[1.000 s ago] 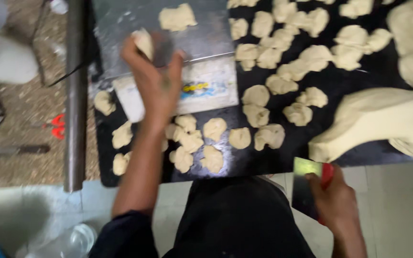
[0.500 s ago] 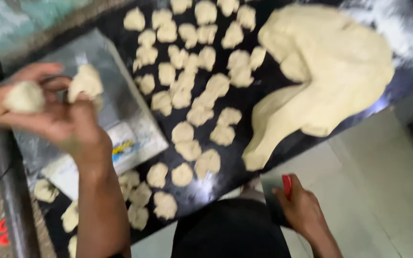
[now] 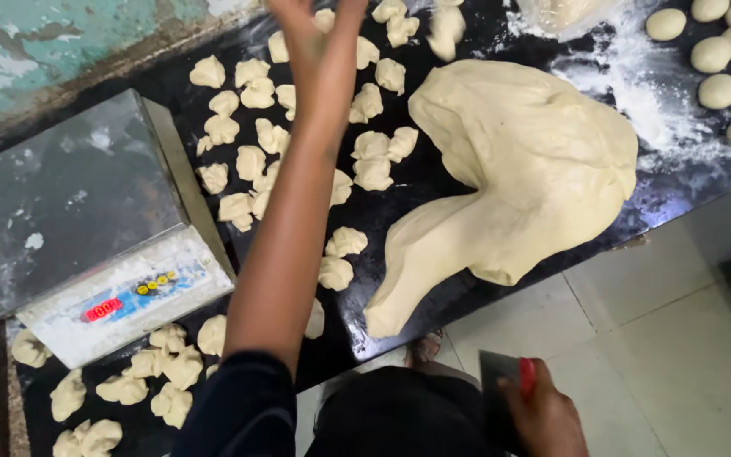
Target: The person cuts small pieces of dough from a large mass using a bench scraper and places the pieces on a digital scale by hand to weigh them.
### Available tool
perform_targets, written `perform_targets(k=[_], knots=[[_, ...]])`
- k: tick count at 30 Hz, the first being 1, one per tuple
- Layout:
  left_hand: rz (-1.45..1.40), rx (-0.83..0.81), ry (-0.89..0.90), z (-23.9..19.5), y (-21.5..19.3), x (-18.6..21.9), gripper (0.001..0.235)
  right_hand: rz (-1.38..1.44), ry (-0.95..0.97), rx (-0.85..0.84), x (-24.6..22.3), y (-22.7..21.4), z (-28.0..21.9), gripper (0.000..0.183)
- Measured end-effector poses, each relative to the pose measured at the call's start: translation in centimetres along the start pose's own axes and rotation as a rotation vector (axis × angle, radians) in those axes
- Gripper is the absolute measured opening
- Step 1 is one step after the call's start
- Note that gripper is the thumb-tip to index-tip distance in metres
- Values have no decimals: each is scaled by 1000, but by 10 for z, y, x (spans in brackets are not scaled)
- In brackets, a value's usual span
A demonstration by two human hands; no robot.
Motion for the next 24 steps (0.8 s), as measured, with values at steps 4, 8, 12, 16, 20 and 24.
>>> perform_targets(k=[4,8,12,16,20,24], knots=[[259,-260,-559,-94,-69,27,61,-55,25,-7,29,-14,6,50],[662,-489,-358,-161,-150,97,37,-68,3,17,16,-23,6,49],[759,-739,-278,-219,-166,136,49,84,56,8,-31,-31,-4,43],[717,-787,-88,-267,-150,128,52,132,-101,25,-85,-31,-27,44],[413,-767,-197,-276,-166,115,28,101,-227,-42,-114,-26,-41,38],[466,-674,-113,-264,-212,132,30,52,-325,-36,-139,-18,-48,38]])
Point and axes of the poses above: each hand's wrist, its own z-axis towards the middle knuckle, its own y-axis out of the palm, x = y × z, the point moved 5 cm from there along z, towards the middle knuckle, and after that the axes turned 14 degrees about x, right-handed, at the moved point
